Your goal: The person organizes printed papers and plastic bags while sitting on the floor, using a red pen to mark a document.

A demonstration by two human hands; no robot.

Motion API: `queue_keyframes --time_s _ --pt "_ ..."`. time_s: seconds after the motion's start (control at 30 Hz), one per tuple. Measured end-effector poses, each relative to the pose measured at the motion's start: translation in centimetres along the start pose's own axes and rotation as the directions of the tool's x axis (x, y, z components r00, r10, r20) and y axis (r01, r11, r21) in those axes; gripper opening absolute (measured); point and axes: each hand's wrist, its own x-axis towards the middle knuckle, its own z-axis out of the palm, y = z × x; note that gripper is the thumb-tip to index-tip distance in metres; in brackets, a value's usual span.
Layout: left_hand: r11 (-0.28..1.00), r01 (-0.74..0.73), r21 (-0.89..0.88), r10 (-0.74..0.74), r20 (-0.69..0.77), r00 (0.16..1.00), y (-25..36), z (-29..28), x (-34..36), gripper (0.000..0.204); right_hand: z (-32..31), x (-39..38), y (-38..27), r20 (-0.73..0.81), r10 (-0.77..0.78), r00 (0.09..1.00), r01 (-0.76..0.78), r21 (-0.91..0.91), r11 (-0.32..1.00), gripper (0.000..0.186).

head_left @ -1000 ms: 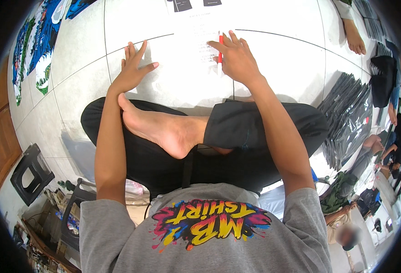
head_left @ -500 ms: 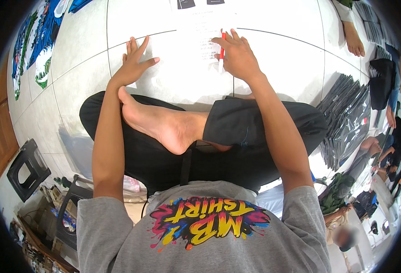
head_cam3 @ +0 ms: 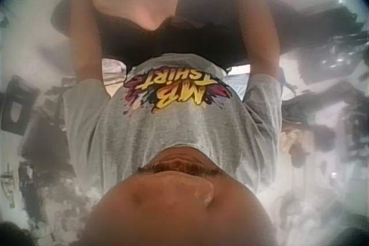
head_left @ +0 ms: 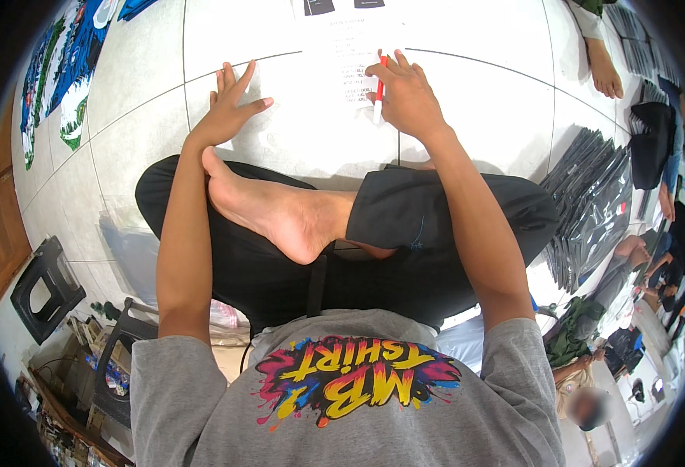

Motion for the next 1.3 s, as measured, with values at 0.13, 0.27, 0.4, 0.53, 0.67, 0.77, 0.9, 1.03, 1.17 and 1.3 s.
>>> queue_keyframes --time_s 0.13,0.27,0.4,0.53,0.67,0.77,0.9,1.03,1.17,1.3 --pt "1.0 -0.003 -0.02 0.003 0.006 1.0 -0.08 -0.05 -0.02 0.097 0.14 0.11 0.01 -0.011 -0.017 1.0 0.017 0.01 1.0 0.047" --pt "0.999 0.007 -0.036 -0.006 0.028 1.0 0.36 -0.36 0.02 0.097 -0.07 0.04 0.19 -0.026 -0.027 0.999 0.028 0.056 0.998 0.043" --pt "1.0 0.018 -0.01 -0.018 0.029 0.999 0.2 -0.28 0.05 0.097 -0.31 0.05 -0.11 -0.025 -0.021 0.999 0.023 0.057 0.998 0.041" --pt "0.999 0.018 -0.029 -0.017 0.039 0.999 0.3 -0.28 0.09 0.097 -0.23 0.07 -0.05 -0.015 -0.015 1.0 0.016 0.055 0.998 0.041" --pt "0.999 0.028 -0.023 -0.027 0.047 0.999 0.27 -0.24 0.26 0.097 -0.1 0.11 0.06 -0.026 -0.01 1.0 0.012 0.081 0.997 0.042" --pt "0.999 0.031 -0.028 -0.029 0.052 0.998 0.33 -0.28 0.19 0.097 -0.33 0.09 -0.01 -0.003 -0.002 1.0 0.002 0.076 0.997 0.042" --pt "0.998 0.023 -0.065 -0.019 0.052 0.998 0.2 -0.3 0.23 0.098 -0.51 0.03 -0.18 -0.018 0.002 1.0 0.0 0.1 0.995 0.042" --pt "0.998 0.025 -0.057 -0.022 0.052 0.998 0.24 -0.34 0.2 0.098 -0.41 0.0 -0.1 -0.021 0.008 1.0 -0.006 0.099 0.995 0.041" --pt "0.994 0.015 -0.107 -0.009 0.064 0.998 0.22 -0.47 0.28 0.101 -0.48 0.02 -0.12 -0.017 0.019 1.0 -0.017 0.125 0.992 0.04" --pt "0.993 0.017 -0.119 -0.009 0.064 0.998 0.18 -0.49 0.18 0.101 -0.67 -0.02 -0.2 -0.015 0.009 1.0 -0.008 0.119 0.993 0.038"
